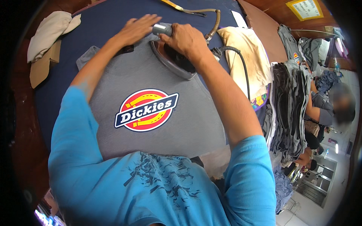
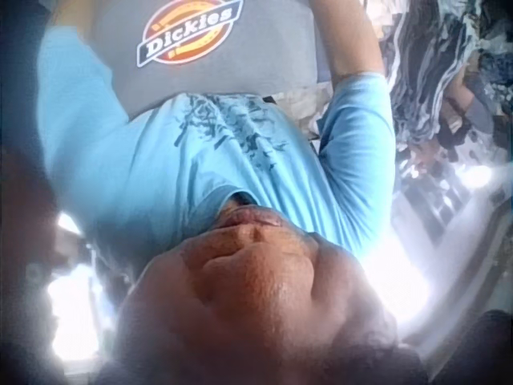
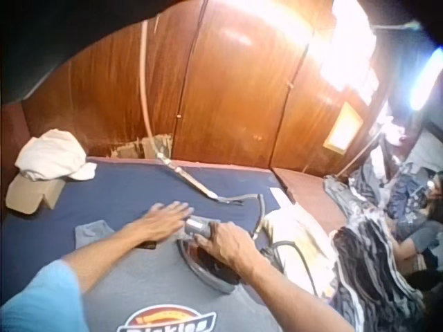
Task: The person irons a grey tank top on a padded table using a steam iron and then places it on a stack of finished garments.
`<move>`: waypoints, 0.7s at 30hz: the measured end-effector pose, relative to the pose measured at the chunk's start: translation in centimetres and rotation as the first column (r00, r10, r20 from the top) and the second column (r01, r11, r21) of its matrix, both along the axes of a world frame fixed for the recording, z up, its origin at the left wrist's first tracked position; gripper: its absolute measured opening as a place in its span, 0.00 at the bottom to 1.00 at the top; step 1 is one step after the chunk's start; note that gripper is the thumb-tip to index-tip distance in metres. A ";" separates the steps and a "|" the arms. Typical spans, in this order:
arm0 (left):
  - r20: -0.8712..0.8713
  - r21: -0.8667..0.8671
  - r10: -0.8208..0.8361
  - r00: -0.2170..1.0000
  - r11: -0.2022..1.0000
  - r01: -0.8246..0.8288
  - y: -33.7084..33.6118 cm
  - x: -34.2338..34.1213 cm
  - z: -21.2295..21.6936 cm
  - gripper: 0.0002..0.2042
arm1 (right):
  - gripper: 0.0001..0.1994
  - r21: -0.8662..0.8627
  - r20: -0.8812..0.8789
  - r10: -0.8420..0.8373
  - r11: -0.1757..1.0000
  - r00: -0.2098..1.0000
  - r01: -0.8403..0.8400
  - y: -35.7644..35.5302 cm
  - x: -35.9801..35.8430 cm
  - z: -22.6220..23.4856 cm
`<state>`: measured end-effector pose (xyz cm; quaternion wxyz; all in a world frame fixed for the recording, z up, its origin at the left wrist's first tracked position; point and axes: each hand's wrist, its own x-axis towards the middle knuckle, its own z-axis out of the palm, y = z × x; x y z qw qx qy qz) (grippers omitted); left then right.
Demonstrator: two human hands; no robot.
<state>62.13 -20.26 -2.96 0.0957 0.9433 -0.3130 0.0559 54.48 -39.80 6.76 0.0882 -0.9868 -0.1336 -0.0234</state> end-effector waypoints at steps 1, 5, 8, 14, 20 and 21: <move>0.043 -0.033 0.046 0.998 0.998 -0.044 3.2 -1.3 0.5 0.22 | 0.25 -0.006 -0.053 -0.023 1.000 0.998 0.022 0.6 0.5 0.3; 0.052 -0.158 0.383 0.922 0.915 -0.371 16.3 -5.3 0.4 0.20 | 0.24 -0.012 -0.065 -0.071 0.997 0.995 0.070 1.1 2.3 0.3; -0.017 -0.145 0.496 0.868 0.858 -0.493 19.2 -7.9 -0.8 0.18 | 0.25 0.037 -0.027 0.008 0.999 1.000 -0.007 1.4 2.7 -0.4; -0.149 -0.116 0.569 0.809 0.802 -0.586 18.9 -7.8 0.0 0.16 | 0.27 0.003 -0.084 0.019 1.000 0.996 -0.019 2.9 4.0 -0.1; -0.025 -0.073 0.597 0.802 0.799 -0.597 20.3 -7.4 -1.9 0.11 | 0.26 0.017 -0.144 0.074 0.997 0.987 -0.073 4.5 2.2 0.4; 0.029 -0.083 0.574 0.818 0.817 -0.571 20.0 -7.2 -1.7 0.10 | 0.26 0.009 -0.129 0.067 0.998 0.989 -0.066 4.8 2.5 0.5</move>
